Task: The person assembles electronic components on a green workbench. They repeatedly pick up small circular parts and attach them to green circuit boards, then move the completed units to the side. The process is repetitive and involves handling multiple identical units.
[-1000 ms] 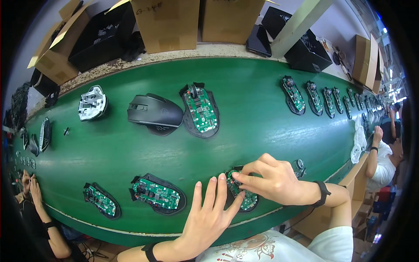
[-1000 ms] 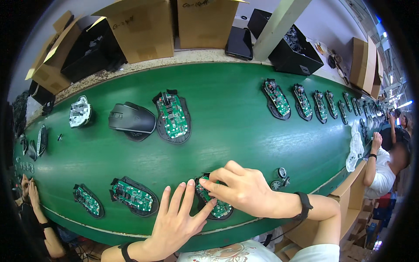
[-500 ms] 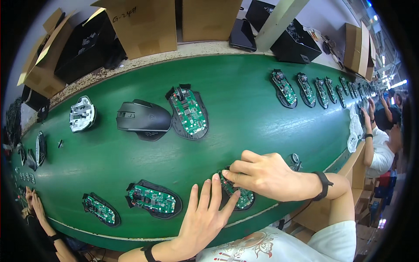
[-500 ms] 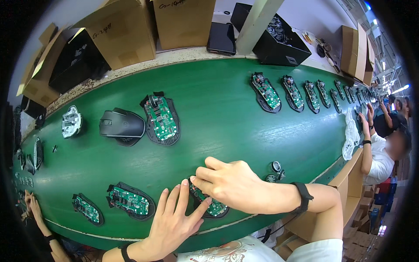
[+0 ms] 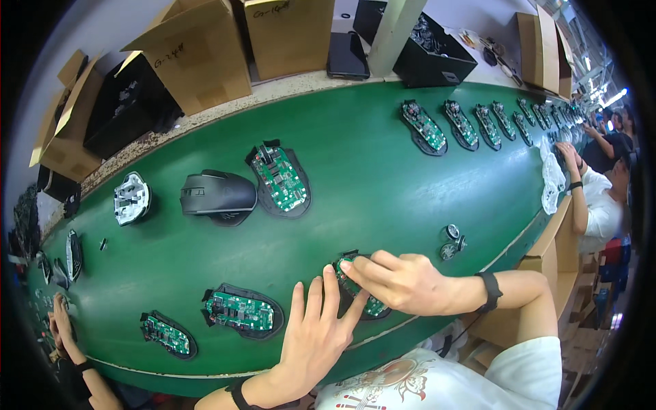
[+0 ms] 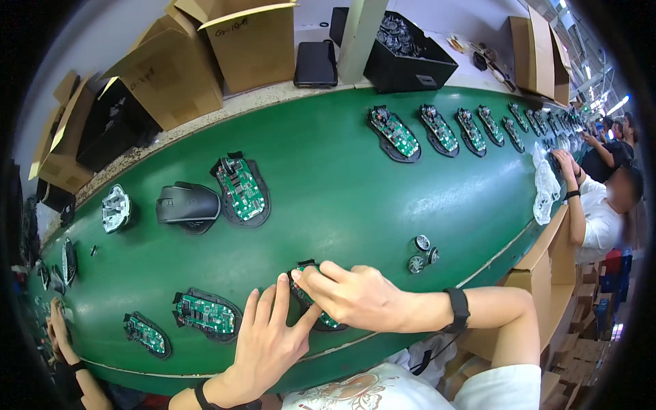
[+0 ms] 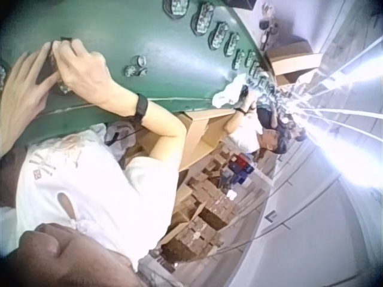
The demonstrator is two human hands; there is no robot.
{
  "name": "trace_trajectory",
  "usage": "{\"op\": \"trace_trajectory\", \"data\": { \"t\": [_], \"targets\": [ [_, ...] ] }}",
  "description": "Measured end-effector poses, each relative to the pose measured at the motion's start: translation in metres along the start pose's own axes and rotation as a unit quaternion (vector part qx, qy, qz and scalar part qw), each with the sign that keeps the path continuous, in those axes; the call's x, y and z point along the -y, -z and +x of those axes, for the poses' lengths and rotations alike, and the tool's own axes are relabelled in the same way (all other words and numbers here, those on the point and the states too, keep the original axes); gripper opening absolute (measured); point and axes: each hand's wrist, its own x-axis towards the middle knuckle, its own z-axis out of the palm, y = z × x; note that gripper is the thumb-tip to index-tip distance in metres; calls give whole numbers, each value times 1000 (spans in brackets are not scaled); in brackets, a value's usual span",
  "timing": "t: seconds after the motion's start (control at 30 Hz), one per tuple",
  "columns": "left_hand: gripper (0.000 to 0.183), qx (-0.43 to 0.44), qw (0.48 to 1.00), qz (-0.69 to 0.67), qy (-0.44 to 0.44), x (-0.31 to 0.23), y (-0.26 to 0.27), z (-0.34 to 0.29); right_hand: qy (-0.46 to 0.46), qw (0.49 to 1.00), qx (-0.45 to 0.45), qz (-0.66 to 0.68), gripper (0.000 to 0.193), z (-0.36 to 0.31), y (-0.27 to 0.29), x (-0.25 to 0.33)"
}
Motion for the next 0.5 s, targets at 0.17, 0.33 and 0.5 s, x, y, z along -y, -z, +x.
{"op": "trace_trajectory", "data": {
  "t": [0.17,0.33,0.5],
  "targets": [
    [57,20,1000,-10,-15,1,3,6,-16,987,118,109,41,26,18,-15],
    [55,16,1000,21,-17,1,0,4,-16,994,54,90,41,16,7,-6],
    [54,28,999,20,-7,0,0,5,-4,998,-53,-42,41,-25,-4,13]
  ]
}}
